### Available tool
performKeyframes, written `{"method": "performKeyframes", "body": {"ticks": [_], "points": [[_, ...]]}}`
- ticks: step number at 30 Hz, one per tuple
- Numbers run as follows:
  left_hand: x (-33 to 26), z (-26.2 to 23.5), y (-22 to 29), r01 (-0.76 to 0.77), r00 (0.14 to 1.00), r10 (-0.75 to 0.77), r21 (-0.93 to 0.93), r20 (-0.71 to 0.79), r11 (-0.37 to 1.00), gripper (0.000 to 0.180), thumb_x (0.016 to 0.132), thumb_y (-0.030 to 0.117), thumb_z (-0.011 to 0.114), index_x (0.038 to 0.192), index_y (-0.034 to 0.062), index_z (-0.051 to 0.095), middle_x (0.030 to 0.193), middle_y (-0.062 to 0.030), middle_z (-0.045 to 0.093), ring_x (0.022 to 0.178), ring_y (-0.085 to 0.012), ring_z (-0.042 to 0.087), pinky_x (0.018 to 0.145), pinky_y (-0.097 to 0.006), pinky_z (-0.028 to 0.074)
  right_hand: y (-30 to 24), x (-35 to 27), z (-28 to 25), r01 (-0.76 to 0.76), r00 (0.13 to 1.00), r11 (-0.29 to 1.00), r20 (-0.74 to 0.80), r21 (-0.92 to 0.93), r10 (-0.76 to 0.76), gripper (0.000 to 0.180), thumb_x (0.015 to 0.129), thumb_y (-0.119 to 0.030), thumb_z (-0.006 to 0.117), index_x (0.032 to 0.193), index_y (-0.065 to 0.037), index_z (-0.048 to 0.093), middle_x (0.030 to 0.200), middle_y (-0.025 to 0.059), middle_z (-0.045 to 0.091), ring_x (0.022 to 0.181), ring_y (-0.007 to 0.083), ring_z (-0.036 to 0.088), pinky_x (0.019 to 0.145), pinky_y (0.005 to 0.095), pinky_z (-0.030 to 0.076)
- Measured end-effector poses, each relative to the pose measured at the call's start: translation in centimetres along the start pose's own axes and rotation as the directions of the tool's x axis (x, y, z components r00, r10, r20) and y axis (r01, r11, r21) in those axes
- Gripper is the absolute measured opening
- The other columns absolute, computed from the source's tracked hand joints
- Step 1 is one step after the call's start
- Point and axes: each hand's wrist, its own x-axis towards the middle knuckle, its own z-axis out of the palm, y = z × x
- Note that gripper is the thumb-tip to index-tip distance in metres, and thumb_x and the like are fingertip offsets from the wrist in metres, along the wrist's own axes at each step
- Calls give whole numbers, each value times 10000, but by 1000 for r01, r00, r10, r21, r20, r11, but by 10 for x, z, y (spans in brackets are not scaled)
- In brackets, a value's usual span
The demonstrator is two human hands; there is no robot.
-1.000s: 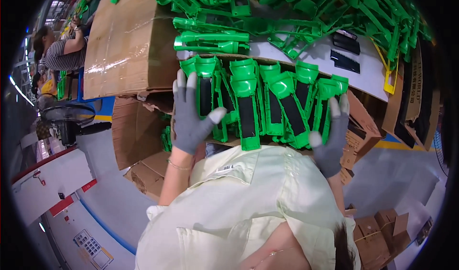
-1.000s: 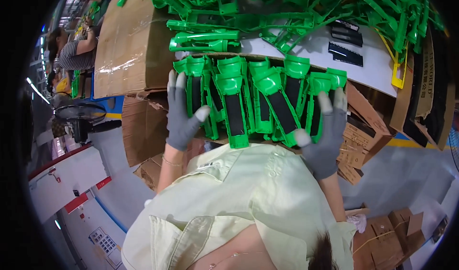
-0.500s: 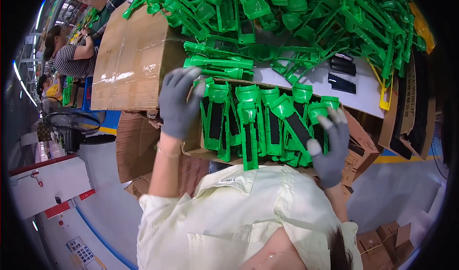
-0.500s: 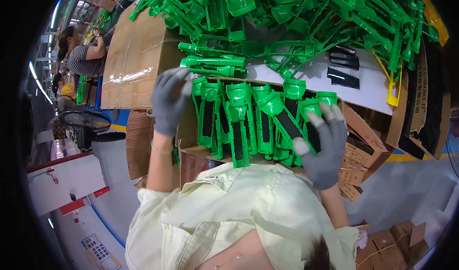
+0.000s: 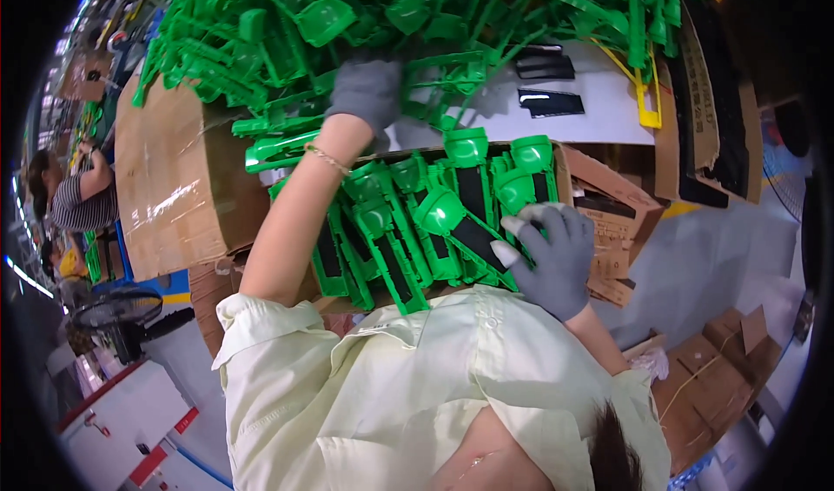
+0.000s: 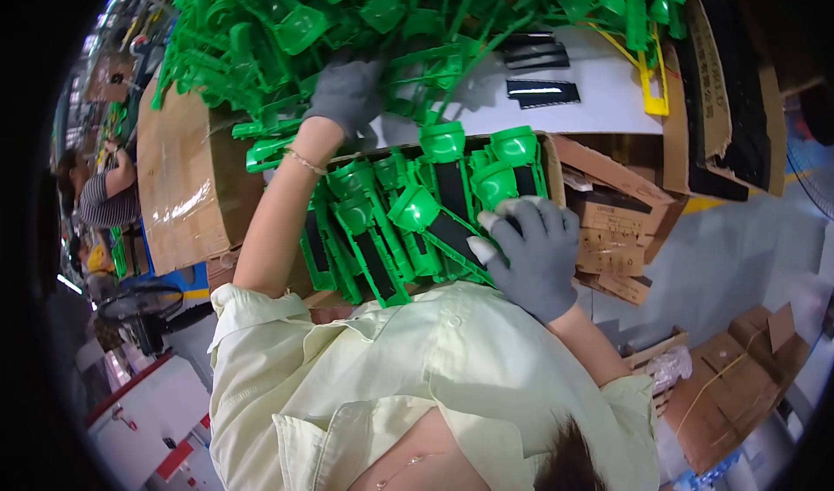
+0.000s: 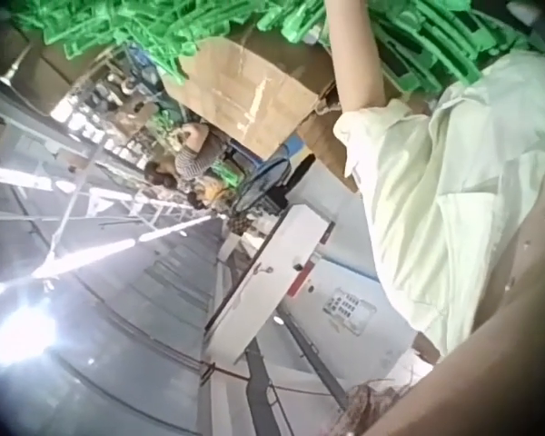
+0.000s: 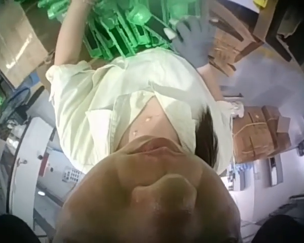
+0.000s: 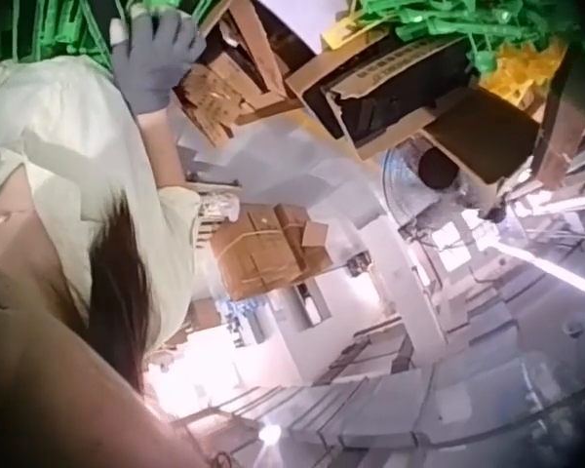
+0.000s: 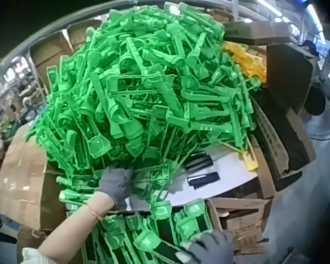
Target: Manually assembling green plastic light fixture components by attaching black strips and placing them into a box.
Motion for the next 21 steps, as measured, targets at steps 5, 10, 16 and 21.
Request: {"method": "performKeyframes", "body": {"ticks": [5, 10, 16, 21], "points": [[-12, -12, 0, -87, 963, 45, -151, -267, 985, 426, 680, 196, 657, 1086, 115, 555, 892, -132, 623, 836, -338, 606, 743, -442, 481, 0, -10, 7, 43, 998, 996, -39, 72, -40, 218, 766, -247, 680, 950, -131, 664, 549, 16, 486, 481, 166, 489, 477, 305, 380], [-53, -35, 2, -272, 842, 60, -327, -535, 905, 404, 693, 162, 707, 1060, 91, 552, 923, -112, 603, 780, -283, 618, 652, -380, 503, 34, 32, -39, -156, 985, 939, -17, 307, 169, 219, 759, -114, 632, 966, -58, 676, 729, 56, 627, 574, 102, 538, 540, 241, 422], [-101, -44, 6, -105, 947, -275, -970, -164, 219, 246, 813, -5, 590, 1055, 20, 553, 940, -39, 626, 710, -111, 634, 531, -220, 489, 112, 118, -21, -12, 1000, 1000, -23, -15, 11, 236, 786, -174, 634, 1014, -113, 640, 895, 94, 622, 767, 236, 641, 661, 295, 504], [-128, -39, 4, -95, 880, -475, -976, 9, -195, 184, 826, 62, 555, 995, -9, 571, 947, -123, 660, 662, -126, 613, 544, -204, 462, 99, 158, 1, 133, 951, 900, 309, -415, 2, 300, 685, -134, 677, 975, -61, 645, 926, 110, 627, 826, 312, 634, 704, 381, 514]]}}
